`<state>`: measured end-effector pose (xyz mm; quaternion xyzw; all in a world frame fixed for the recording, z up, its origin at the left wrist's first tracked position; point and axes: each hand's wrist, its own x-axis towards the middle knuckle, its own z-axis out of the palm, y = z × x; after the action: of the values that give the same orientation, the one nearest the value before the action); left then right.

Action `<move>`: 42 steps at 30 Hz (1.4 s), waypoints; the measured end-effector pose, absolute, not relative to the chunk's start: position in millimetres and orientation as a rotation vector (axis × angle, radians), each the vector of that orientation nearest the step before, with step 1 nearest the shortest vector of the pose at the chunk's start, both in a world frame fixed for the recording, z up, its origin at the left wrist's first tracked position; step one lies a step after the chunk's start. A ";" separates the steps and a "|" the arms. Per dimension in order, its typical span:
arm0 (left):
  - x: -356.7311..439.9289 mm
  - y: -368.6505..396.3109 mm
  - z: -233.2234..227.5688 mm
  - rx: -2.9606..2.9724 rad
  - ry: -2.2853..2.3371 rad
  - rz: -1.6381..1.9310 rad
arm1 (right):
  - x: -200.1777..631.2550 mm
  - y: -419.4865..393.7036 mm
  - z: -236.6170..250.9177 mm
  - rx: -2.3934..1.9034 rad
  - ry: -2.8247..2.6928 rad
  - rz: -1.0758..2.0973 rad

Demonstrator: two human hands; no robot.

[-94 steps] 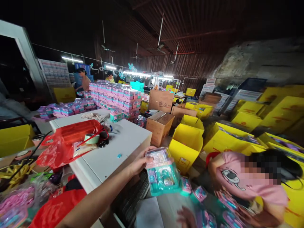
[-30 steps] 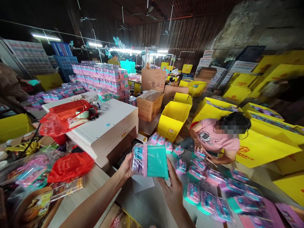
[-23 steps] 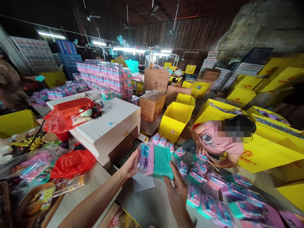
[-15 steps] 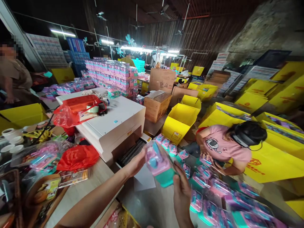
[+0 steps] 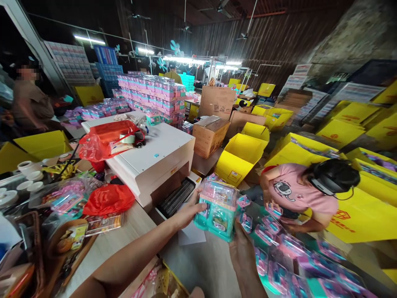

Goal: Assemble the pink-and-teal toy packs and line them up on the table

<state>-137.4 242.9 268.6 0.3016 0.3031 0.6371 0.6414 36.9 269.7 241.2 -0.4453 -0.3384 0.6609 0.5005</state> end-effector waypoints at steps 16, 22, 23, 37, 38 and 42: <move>-135.7 235.0 264.4 0.859 0.856 1.266 | 33.9 262.2 267.0 -1.146 -0.916 1.727; -137.5 227.3 259.8 0.897 0.869 1.254 | 35.6 263.6 256.7 -1.100 -0.872 1.652; -137.3 226.6 259.5 0.894 0.893 1.253 | 36.3 263.7 255.0 -1.081 -0.873 1.659; -133.6 218.0 266.0 1.071 0.955 1.225 | 44.4 263.8 247.6 -0.881 -0.803 1.734; -134.5 217.8 264.9 1.090 0.953 1.221 | 46.5 263.5 248.3 -0.853 -0.786 1.761; -136.4 219.8 257.6 1.045 0.920 1.251 | 56.3 262.3 243.5 -0.786 -0.763 1.826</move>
<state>-136.4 219.8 257.6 0.4494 0.3956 0.5382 0.5932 56.3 262.3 243.5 -0.3230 -0.3132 0.7500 0.4849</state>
